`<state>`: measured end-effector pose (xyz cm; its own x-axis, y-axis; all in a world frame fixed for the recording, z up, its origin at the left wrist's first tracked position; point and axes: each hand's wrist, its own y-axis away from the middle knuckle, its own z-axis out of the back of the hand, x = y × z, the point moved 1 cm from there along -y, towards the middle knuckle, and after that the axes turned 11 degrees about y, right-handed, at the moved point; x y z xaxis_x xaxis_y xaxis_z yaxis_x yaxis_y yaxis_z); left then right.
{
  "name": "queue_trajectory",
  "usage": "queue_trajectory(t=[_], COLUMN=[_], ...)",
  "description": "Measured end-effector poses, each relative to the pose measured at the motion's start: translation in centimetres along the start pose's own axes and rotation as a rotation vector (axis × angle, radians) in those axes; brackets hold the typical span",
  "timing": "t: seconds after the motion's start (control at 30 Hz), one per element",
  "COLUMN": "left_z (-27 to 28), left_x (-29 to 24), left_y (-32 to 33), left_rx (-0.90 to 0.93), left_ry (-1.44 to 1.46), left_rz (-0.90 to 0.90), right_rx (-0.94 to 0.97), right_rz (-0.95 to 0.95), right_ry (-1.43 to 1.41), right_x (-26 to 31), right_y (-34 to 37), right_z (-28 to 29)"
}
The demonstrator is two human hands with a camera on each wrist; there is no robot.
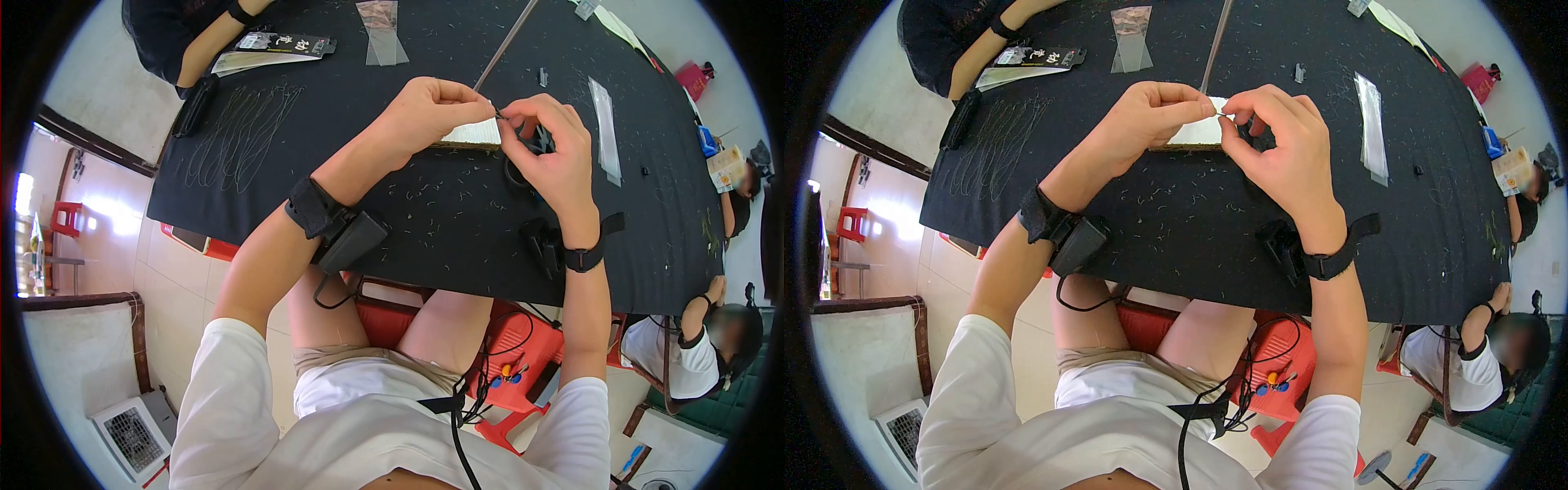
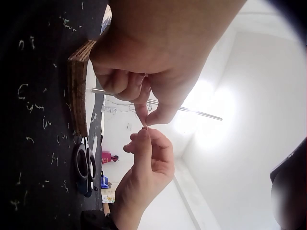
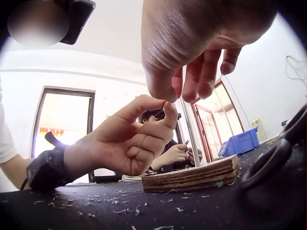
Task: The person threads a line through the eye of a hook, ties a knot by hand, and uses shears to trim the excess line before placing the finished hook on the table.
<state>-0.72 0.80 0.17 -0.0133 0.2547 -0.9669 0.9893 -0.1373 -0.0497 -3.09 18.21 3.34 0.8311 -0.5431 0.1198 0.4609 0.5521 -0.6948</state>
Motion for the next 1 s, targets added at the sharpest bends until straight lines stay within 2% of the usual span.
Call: queue_trajectory(t=[1.0], left_z=[-0.12], left_x=[-0.12], left_y=[-0.03], left_rx=[-0.005], left_ry=[0.04], left_rz=[0.029], right_rx=[0.005], right_rz=[0.002], right_ry=[-0.009], right_x=[0.12], right_y=[-0.07], right_z=[0.01])
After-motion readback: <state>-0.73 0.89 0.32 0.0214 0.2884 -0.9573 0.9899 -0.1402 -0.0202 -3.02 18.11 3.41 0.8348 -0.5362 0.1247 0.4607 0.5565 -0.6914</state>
